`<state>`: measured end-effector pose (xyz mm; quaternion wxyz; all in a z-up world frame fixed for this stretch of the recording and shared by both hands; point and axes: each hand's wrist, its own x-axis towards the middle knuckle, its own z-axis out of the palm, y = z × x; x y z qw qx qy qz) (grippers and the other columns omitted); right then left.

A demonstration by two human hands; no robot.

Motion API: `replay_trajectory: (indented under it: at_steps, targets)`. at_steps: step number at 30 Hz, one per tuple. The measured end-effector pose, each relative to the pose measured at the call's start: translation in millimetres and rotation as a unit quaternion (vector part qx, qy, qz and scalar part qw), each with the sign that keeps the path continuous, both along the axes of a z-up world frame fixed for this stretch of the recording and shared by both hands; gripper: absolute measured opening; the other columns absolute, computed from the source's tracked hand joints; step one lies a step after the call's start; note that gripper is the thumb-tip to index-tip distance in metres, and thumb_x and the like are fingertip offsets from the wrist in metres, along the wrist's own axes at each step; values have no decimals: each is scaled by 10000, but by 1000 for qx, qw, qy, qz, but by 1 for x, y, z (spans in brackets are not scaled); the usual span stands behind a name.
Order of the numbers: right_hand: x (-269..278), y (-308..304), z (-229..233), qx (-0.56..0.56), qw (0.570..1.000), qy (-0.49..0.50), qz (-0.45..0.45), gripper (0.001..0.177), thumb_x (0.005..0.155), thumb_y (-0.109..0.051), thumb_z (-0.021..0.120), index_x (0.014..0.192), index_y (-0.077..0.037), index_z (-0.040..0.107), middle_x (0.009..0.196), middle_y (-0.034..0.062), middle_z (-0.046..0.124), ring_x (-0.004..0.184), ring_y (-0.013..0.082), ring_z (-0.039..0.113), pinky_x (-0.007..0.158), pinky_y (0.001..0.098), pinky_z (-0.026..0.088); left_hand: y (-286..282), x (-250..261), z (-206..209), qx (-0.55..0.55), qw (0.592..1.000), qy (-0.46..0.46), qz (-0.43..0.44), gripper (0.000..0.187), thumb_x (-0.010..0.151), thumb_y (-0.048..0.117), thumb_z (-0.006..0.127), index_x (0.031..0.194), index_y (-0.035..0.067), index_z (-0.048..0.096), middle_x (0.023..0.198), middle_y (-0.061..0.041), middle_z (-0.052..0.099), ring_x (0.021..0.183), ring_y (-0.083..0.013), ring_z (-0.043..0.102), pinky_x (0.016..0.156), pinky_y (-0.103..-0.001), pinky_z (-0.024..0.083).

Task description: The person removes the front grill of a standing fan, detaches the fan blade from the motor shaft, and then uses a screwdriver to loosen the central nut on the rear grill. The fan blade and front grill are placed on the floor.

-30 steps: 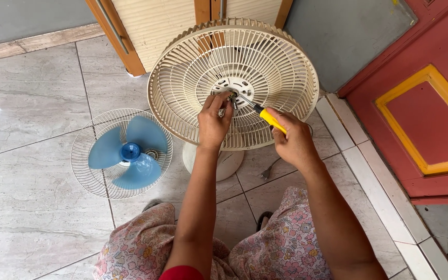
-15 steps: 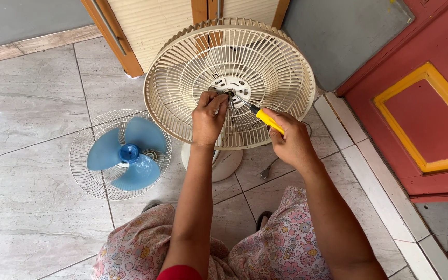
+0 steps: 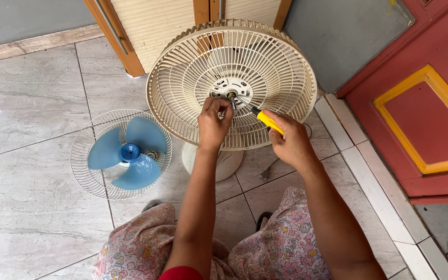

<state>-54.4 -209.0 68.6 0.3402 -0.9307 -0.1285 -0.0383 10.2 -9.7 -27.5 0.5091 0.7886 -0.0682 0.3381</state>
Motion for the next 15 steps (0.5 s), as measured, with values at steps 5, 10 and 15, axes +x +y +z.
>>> replay_trajectory:
  at_steps: [5, 10, 15]
  targets:
    - [3, 9, -2, -4, 996, 77, -34, 563, 941, -23, 614, 1475, -177, 527, 1269, 112, 685, 943, 196, 718, 753, 292, 603, -3, -6, 1, -29, 999, 13, 1, 125, 873, -37, 724, 989, 5, 703, 983, -96, 736, 872, -183, 771, 800, -297, 649]
    - [9, 16, -22, 0, 999, 48, -22, 574, 945, -14, 606, 1493, -133, 489, 1269, 130, 659, 874, 206, 710, 676, 278, 619, -5, -8, 4, -57, 998, 8, -2, 185, 874, -47, 704, 1053, -3, 711, 1024, -115, 738, 886, -185, 774, 804, -296, 651]
    - [7, 15, -47, -36, 992, -117, 17, 589, 926, 24, 634, 1493, -64, 502, 1241, 173, 673, 1009, 259, 714, 828, 326, 626, -5, -9, 5, -68, 998, 1, -4, 204, 893, -30, 725, 1092, 11, 728, 1013, -108, 755, 870, -187, 780, 791, -294, 647]
